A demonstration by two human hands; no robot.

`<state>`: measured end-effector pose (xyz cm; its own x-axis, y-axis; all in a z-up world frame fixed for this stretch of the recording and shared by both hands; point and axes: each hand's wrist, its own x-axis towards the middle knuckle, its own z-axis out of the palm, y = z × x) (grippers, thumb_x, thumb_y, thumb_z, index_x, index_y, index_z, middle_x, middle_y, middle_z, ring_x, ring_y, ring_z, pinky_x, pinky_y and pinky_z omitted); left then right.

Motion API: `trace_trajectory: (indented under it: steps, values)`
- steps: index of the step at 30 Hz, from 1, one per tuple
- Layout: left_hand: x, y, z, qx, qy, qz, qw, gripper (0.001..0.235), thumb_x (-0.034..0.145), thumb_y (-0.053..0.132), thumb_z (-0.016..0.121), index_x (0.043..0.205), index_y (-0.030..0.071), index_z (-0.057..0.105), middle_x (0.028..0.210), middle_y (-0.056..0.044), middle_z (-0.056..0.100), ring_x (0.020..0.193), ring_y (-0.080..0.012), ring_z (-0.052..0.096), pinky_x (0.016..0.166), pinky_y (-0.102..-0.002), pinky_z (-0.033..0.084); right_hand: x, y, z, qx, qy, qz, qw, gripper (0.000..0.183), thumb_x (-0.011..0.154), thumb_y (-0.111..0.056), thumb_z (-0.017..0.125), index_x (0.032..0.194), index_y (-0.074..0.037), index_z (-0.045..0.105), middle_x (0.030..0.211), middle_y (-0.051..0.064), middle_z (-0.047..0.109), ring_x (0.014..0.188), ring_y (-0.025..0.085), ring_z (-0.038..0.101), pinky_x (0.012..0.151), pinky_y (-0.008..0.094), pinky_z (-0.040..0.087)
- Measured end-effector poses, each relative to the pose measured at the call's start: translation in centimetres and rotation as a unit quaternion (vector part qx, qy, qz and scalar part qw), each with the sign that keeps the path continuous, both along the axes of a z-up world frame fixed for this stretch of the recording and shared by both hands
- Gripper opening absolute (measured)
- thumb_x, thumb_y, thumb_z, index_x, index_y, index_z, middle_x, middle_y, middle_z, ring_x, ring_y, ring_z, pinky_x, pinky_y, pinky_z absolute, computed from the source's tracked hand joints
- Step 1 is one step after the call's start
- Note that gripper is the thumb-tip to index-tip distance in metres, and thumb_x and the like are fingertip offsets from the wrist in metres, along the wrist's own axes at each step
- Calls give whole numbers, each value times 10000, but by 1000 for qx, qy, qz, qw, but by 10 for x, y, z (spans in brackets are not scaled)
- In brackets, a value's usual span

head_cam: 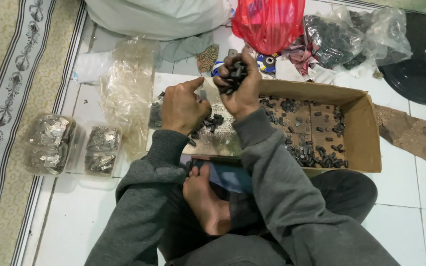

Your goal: The person sits on the floor and sorts small dark metal parts from a cardboard box onto a white tray. They pick up handfuls of parts, separate them by hand, and place them into a clear plastic bag. The person continues this process of sorting and bagging the parts throughout the clip.

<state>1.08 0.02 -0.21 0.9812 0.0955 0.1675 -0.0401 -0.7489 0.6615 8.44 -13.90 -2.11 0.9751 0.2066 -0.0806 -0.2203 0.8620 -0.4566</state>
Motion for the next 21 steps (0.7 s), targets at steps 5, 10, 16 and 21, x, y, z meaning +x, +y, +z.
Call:
trace_trajectory:
  steps: [5, 10, 16, 21]
  values:
    - [-7, -5, 12, -29, -14, 3, 999, 505, 741, 20, 764, 1245, 28, 748, 1027, -238, 760, 817, -361, 783, 705, -469, 661, -6, 35, -8, -68, -14, -122, 990, 281, 950, -251, 685, 752, -107, 548, 689, 70, 531, 576, 206, 531, 502, 302, 396]
    - [-7, -6, -2, -75, -43, 4, 996, 532, 675, -12, 768, 1206, 10, 769, 715, -175, 733, 779, -355, 761, 743, -470, 624, -16, 50, -7, -116, -66, -220, 966, 300, 948, -127, 731, 720, -105, 537, 657, 108, 543, 555, 222, 567, 494, 318, 429]
    - [-1, -7, -10, -101, -59, 11, 993, 553, 657, -46, 753, 1210, -30, 759, 765, -203, 747, 806, -376, 762, 744, -468, 631, -20, 51, -2, -165, -72, -243, 953, 312, 906, -96, 776, 687, -71, 555, 572, 162, 583, 531, 251, 631, 491, 323, 512]
    - [5, -3, -25, -89, -73, -5, 993, 547, 655, -96, 772, 1201, -61, 746, 873, -254, 757, 797, -373, 762, 669, -415, 637, -26, 53, 6, -186, -73, -264, 944, 305, 914, -87, 770, 680, -82, 575, 555, 105, 542, 529, 177, 574, 492, 308, 450]
